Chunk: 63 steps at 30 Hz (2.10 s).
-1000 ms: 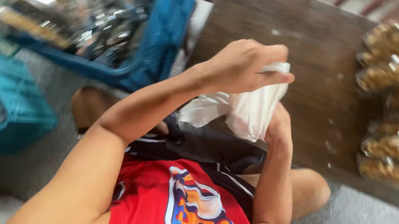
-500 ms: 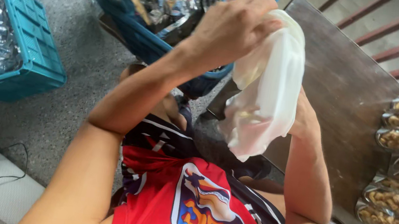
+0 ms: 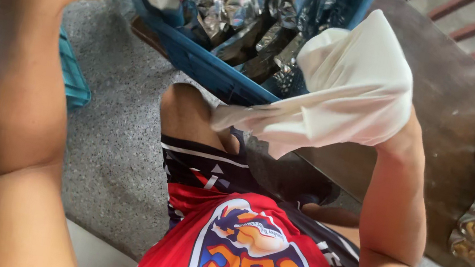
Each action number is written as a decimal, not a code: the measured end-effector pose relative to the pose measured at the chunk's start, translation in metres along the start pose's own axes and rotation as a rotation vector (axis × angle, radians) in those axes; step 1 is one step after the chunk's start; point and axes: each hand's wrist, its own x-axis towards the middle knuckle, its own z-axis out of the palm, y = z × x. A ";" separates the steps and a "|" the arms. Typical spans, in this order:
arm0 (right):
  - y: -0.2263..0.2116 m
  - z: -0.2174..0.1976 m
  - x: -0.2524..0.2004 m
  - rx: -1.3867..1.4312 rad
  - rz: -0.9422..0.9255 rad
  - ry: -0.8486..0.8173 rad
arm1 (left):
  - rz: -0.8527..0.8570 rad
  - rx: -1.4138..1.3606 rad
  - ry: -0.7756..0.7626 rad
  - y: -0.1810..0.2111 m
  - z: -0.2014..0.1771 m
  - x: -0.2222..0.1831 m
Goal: The person sits on the floor and repeatedly wipes sealed snack packages with a white cloth. They take each package from a blue crate, wipe it thoroughly, and place it on a wooden table. The process is repeated for multiple packages throughout the clip.
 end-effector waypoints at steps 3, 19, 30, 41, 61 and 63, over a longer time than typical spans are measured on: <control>0.001 -0.005 -0.014 0.011 -0.004 0.098 | 0.155 0.241 0.228 0.014 -0.013 -0.010; 0.027 -0.031 -0.082 -0.143 -0.165 0.594 | 0.438 -1.178 0.345 0.420 -0.024 -0.004; 0.112 -0.017 -0.119 -0.122 0.151 0.511 | 0.132 -1.628 -0.346 0.442 0.105 -0.018; 0.055 -0.002 -0.128 -0.651 -0.227 0.531 | 0.100 -1.753 -0.250 0.431 0.104 -0.024; 0.055 -0.035 -0.142 -0.373 0.119 0.359 | -0.121 -1.918 -0.310 0.413 0.118 -0.018; 0.050 -0.038 -0.141 -0.387 0.105 0.359 | -0.141 -1.914 -0.309 0.417 0.121 -0.013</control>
